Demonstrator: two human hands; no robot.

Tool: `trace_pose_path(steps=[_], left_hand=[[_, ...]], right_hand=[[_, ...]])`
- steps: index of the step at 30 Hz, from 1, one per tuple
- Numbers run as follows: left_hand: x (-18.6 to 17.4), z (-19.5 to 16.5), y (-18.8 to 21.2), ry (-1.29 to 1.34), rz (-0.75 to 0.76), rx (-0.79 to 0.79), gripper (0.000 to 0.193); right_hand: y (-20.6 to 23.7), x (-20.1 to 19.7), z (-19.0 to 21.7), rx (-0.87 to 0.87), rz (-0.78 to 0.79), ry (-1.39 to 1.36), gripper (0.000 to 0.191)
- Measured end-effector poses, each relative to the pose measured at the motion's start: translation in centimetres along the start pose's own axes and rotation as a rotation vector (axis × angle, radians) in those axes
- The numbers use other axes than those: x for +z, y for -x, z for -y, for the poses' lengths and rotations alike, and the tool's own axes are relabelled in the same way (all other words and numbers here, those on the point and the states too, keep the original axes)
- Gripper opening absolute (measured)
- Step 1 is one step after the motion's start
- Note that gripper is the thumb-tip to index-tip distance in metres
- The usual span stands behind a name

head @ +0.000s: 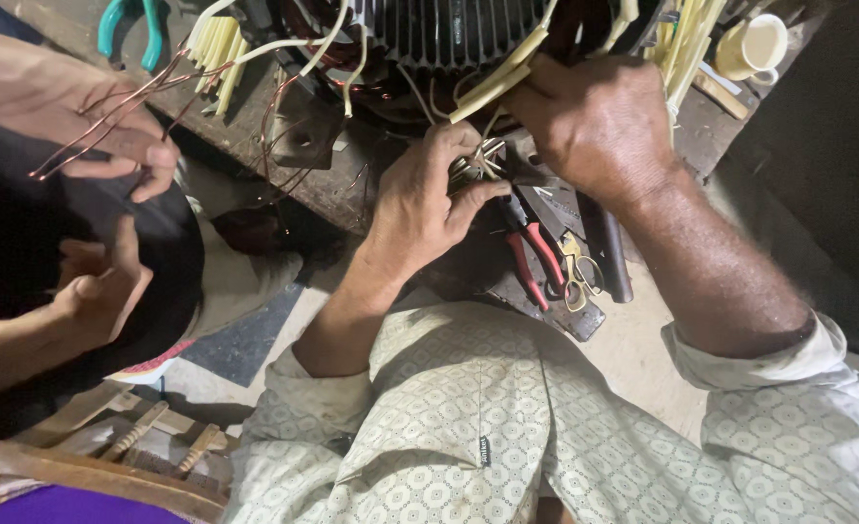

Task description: The person works on a motor stator, stripping insulation from copper wires, cutting them with pliers, and inserting them into slots. A second person assists by holding and arranging wires. The work continues with repeated cutting, stripping, and insertion of wires into the stator.

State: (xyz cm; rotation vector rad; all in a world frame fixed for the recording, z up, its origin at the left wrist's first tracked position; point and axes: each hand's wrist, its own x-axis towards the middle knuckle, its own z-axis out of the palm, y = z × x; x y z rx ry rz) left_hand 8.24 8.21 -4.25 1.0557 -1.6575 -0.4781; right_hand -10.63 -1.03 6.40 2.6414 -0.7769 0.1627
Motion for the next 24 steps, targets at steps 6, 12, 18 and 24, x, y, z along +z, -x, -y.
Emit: trace_pose_path(steps=[6,12,18,24], left_hand=[[0.5,0.2,-0.6,-0.194,-0.028,0.019,0.047],[1.1,-0.8,-0.7,-0.490,0.029,-0.068,0.053],[1.2,-0.6,-1.8,-0.463,0.084,-0.283,0.029],[1.6,-0.3,-2.2,-0.497,0.062,-0.285,0.023]], right_hand=[[-0.2,0.1,0.3,0.083,0.011,-0.028,0.012],[-0.2,-0.6,0.4,0.053,-0.035,-0.075,0.019],[-0.3,-1.0,0.4,0.050,-0.020,-0.103,0.025],[-0.1,-0.7,0.4,0.036,-0.030,-0.115,0.020]])
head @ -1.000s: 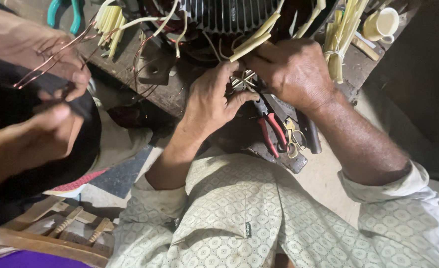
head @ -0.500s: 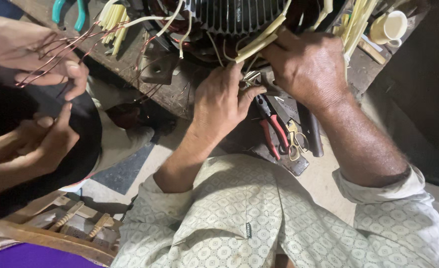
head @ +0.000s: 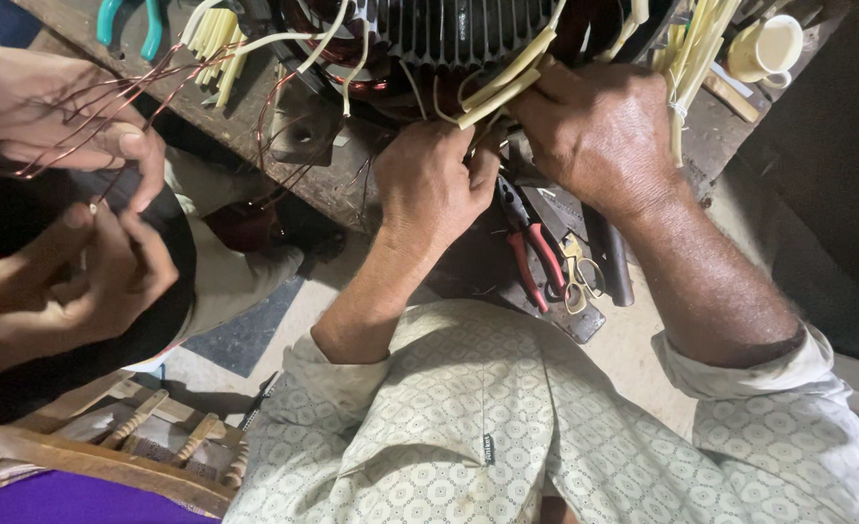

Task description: The person works on a motor stator, stripping insulation from copper wires, cutting them with pliers, and inserting them into slots. A second person assists by holding and arranging wires. The work continues with repeated cutting, stripping, and insertion of wires into the stator.

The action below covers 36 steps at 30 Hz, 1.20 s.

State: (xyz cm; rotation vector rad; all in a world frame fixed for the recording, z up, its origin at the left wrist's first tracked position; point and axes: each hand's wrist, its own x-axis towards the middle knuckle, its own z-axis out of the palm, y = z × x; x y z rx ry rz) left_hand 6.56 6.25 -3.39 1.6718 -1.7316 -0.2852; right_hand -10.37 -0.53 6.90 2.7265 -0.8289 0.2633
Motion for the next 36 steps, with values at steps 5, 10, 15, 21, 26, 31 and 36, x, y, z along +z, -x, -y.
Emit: trace_pose_path(steps=[5,10,15,21,26,31,36], left_hand=[[0.1,-0.2,0.9,0.035,-0.139,0.124,0.041],[0.3,-0.3,0.9,0.025,-0.189,0.158,0.036],[0.3,-0.5,0.7,0.046,-0.267,0.159,0.038],[1.0,-0.7,0.7,0.009,-0.205,0.109,0.032],[1.6,-0.3,1.0,0.043,-0.317,0.172,0.041],[1.9,-0.3,1.6,0.053,-0.294,0.110,0.037],[1.5,0.1,0.9,-0.048,-0.143,0.037,0.037]], right_hand=[[0.2,0.1,0.0,0.000,-0.014,-0.017,0.026],[0.5,0.5,-0.1,0.012,-0.013,-0.030,0.023],[0.7,1.0,-0.2,0.007,-0.005,-0.015,0.017],[0.8,0.9,-0.4,-0.008,-0.017,-0.010,0.016],[0.6,0.7,-0.2,-0.012,-0.010,0.024,0.016],[0.4,0.6,-0.2,-0.030,0.004,-0.031,0.007],[0.1,0.4,-0.4,-0.036,0.013,-0.041,0.012]])
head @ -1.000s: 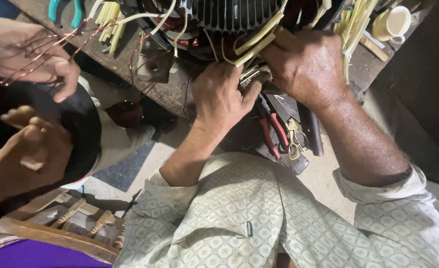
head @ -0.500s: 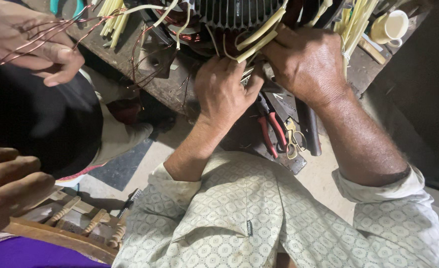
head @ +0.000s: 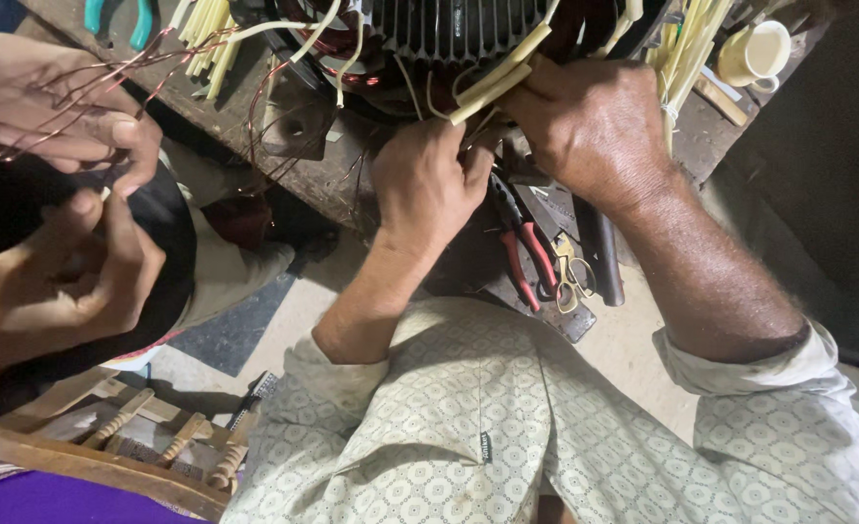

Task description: The person works on a motor stator, stripping insulation from copper wires, cutting them with pliers, and inserting them into slots. A second person assists by holding and arranging wires. The work continues with repeated cutting, stripping, and insertion of wires into the stator.

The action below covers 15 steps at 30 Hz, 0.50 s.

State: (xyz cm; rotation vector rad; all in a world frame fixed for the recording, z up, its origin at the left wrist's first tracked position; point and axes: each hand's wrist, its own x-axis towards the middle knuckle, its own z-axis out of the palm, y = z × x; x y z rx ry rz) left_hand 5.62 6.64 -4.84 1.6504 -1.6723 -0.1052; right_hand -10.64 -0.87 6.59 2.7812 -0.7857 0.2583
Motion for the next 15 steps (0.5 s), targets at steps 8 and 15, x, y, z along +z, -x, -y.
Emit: trace_pose_path(steps=[8,15], left_hand=[[-0.3,0.4,-1.4,0.080,0.268,-0.174,0.029],[-2.8,2.0,0.1,0.553,0.164,0.007,0.017]], right_hand=[[1.1,1.5,-0.1,-0.024,-0.059,0.027,0.006],[3.5,3.6,2.8,0.278,-0.340,-0.348,0.005]])
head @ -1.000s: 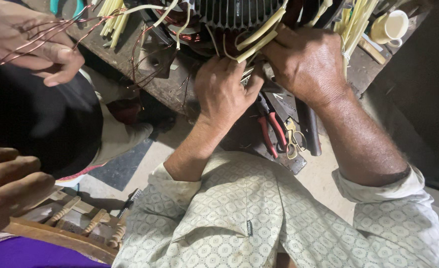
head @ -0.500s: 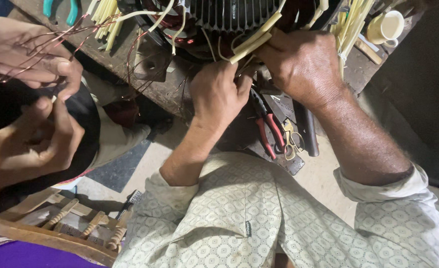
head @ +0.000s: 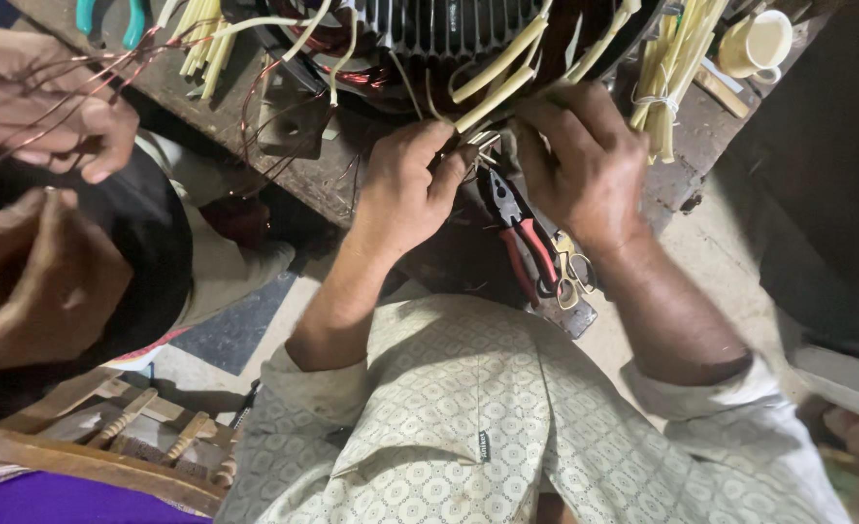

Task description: The person works on a motor stator, stripping insulation from copper wires, cutting them with pliers, and inserting them into slots. A second person assists by holding and arranging wires. The work continues with repeated cutting, stripping, and insertion of wires into the stator.

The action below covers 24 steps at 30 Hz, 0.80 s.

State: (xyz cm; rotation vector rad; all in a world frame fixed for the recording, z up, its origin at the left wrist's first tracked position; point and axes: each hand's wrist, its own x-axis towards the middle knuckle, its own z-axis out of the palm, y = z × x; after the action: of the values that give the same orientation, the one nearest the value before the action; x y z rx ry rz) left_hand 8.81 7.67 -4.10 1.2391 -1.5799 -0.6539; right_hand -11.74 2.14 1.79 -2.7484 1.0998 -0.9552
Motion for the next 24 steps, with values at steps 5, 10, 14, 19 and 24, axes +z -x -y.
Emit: trace_pose_path(steps=[5,10,14,19,24], left_hand=[[-0.6,-0.3,-0.1,0.116,0.010,-0.035,0.024],[-0.3,-0.2,-0.1,0.174,-0.008,-0.077,0.021],[1.2,-0.1,0.5,0.025,-0.134,0.026,0.017],[3.4,0.5,0.8,-0.213,-0.273,0.144,0.021],[3.5,0.7,0.5,0.080,-0.312,0.019,0.013]], right_hand=[[1.2,1.4,2.6,0.131,-0.006,-0.063,0.018],[0.6,2.0,3.7,0.201,-0.025,-0.147,0.020],[0.9,2.5,3.8,0.320,-0.038,-0.366,0.021],[1.7,2.2,3.0,0.623,0.060,-0.844,0.037],[1.0,0.6,1.3,0.526,0.236,-0.762,0.038]])
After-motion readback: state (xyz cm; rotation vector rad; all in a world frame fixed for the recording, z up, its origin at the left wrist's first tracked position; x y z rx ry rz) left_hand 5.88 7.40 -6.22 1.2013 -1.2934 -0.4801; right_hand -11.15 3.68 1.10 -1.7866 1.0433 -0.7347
